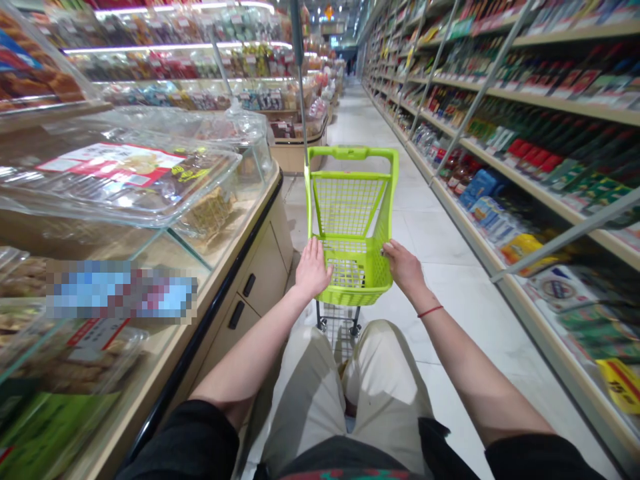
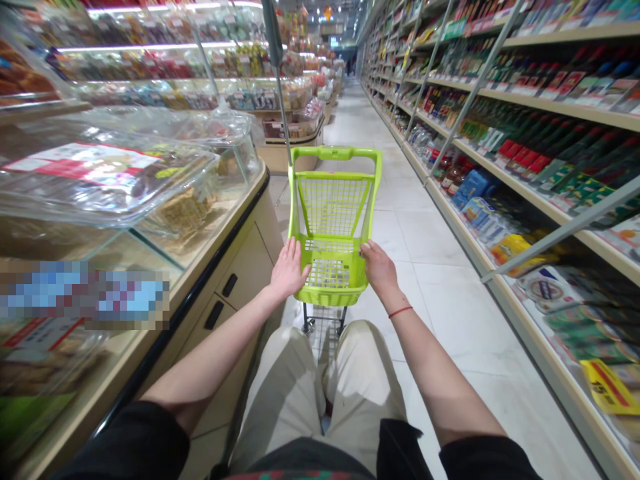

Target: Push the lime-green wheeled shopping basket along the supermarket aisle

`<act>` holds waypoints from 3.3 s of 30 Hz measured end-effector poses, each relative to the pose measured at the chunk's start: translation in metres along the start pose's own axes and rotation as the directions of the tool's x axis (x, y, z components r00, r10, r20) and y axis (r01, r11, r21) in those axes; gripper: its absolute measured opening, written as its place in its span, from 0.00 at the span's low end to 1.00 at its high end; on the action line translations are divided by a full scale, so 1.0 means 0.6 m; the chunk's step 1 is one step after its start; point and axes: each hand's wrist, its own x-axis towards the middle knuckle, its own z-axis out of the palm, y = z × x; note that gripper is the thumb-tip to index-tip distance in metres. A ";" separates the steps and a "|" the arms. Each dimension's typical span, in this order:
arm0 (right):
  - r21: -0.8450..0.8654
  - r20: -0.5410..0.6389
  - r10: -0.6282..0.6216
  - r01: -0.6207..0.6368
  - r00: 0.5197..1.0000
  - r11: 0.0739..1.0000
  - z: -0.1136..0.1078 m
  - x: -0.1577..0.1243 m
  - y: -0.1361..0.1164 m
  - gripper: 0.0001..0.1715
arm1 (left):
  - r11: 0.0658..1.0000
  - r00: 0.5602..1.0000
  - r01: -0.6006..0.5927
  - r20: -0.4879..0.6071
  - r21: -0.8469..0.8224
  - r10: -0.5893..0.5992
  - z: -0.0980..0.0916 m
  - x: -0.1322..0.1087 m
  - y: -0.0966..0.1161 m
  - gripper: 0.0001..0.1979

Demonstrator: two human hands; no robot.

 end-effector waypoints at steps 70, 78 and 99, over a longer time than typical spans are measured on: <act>0.070 -0.063 -0.039 0.043 0.997 0.997 0.021 -0.096 -0.005 0.18 | 0.993 0.993 0.117 0.006 -0.033 -0.117 0.012 0.010 0.012 0.37; 0.020 0.035 -0.010 0.009 0.999 1.000 0.017 -0.044 0.011 0.16 | 0.995 0.995 0.099 0.036 -0.019 -0.098 0.010 0.011 0.008 0.38; 0.054 -0.014 0.073 -0.073 0.997 0.996 0.047 0.119 0.038 0.14 | 0.994 0.994 0.113 0.009 -0.001 -0.113 0.011 0.008 0.011 0.37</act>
